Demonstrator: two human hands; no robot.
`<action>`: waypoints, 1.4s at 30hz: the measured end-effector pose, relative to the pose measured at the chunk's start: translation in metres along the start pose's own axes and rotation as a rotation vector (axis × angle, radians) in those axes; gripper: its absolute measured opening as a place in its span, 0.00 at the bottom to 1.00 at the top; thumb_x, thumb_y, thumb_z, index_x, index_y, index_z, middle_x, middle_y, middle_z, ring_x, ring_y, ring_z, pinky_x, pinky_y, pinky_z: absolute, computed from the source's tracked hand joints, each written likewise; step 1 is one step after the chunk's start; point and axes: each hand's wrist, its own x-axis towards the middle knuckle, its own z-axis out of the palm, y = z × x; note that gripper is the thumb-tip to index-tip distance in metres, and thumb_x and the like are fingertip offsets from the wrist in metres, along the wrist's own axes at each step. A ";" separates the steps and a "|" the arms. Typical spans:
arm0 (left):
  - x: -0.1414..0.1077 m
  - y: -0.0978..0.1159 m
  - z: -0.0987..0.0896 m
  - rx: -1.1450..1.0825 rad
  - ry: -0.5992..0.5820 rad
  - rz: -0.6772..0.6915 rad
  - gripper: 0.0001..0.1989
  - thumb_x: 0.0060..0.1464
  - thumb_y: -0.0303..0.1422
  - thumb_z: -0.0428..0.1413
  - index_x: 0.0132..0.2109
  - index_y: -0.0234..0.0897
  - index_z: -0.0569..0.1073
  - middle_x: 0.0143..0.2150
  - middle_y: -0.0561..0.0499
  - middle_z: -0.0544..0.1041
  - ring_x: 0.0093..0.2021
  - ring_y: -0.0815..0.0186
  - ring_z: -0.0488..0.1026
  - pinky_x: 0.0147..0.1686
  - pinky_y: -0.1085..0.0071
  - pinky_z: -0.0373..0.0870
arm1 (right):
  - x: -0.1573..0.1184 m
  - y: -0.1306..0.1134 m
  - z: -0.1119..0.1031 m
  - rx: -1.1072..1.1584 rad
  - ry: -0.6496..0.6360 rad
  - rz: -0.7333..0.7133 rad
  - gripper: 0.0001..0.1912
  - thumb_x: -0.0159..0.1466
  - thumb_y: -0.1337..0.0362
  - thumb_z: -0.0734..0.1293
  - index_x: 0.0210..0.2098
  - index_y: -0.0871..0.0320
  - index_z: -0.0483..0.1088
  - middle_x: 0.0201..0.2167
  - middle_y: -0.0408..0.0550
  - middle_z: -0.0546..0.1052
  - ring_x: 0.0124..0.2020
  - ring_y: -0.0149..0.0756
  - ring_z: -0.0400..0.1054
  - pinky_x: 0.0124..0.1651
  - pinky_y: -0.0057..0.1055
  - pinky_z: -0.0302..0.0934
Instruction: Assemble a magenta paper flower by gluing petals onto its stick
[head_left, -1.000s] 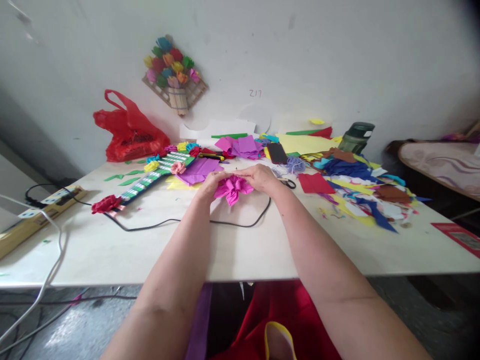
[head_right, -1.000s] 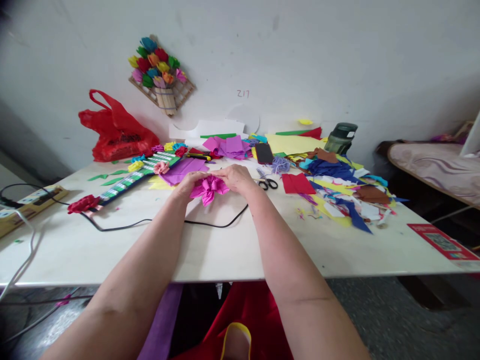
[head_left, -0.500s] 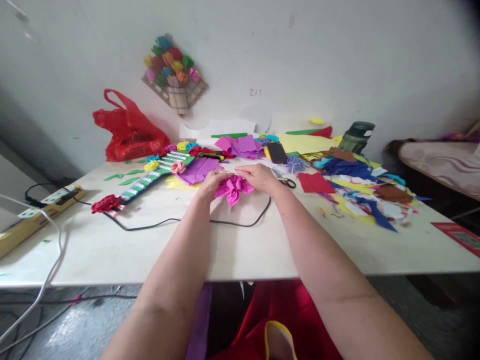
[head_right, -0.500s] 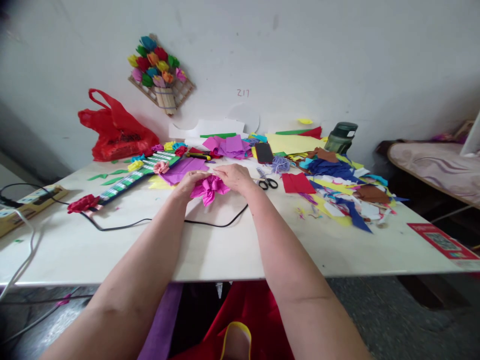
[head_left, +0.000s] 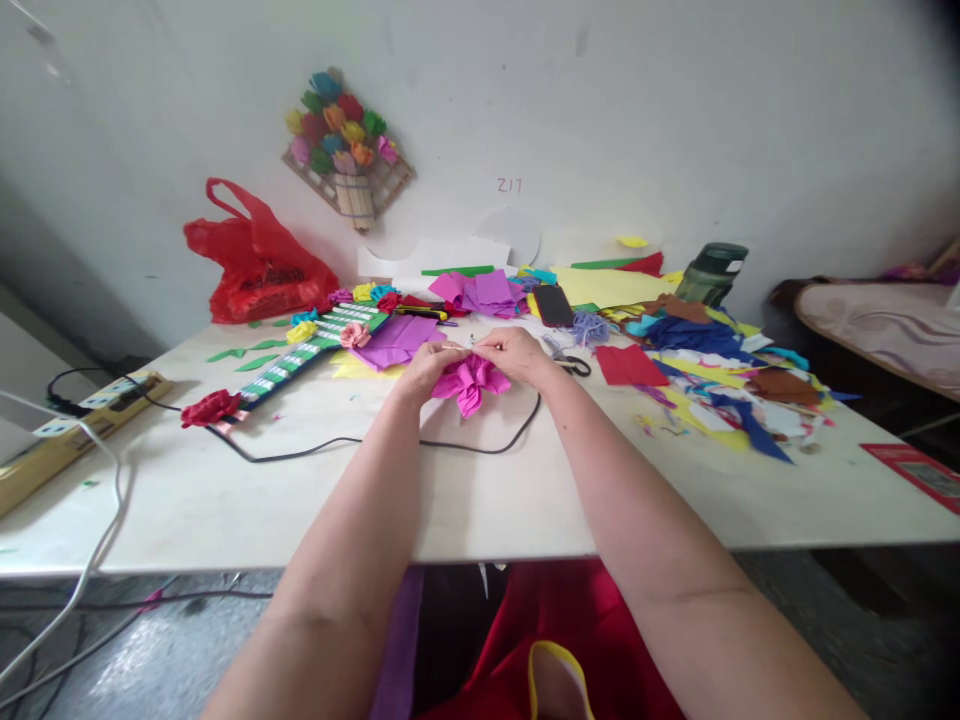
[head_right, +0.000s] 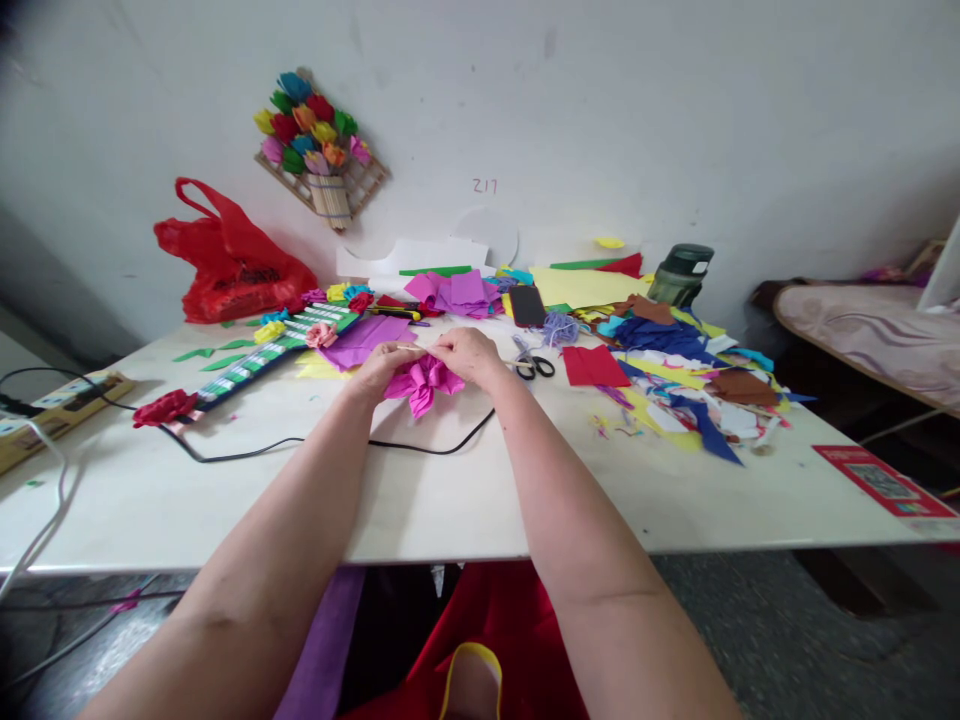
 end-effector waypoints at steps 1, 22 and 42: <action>0.000 0.000 0.000 0.000 -0.004 0.000 0.10 0.37 0.34 0.64 0.25 0.32 0.72 0.19 0.52 0.70 0.20 0.70 0.64 0.23 0.71 0.56 | 0.000 0.000 0.000 0.012 0.001 0.006 0.14 0.62 0.59 0.62 0.30 0.58 0.78 0.32 0.46 0.79 0.34 0.33 0.70 0.37 0.25 0.59; -0.001 0.004 0.002 -0.057 -0.034 -0.037 0.12 0.35 0.33 0.65 0.25 0.31 0.71 0.21 0.52 0.71 0.22 0.70 0.67 0.25 0.72 0.60 | 0.005 0.002 0.005 0.018 0.098 -0.071 0.07 0.60 0.67 0.68 0.33 0.57 0.80 0.33 0.48 0.78 0.35 0.34 0.69 0.39 0.29 0.60; 0.003 -0.001 0.001 -0.073 -0.006 -0.036 0.15 0.38 0.38 0.66 0.24 0.31 0.71 0.19 0.53 0.69 0.20 0.72 0.64 0.22 0.73 0.56 | 0.005 -0.002 0.005 0.097 0.135 -0.044 0.05 0.56 0.70 0.68 0.26 0.58 0.77 0.30 0.45 0.76 0.34 0.33 0.69 0.38 0.29 0.60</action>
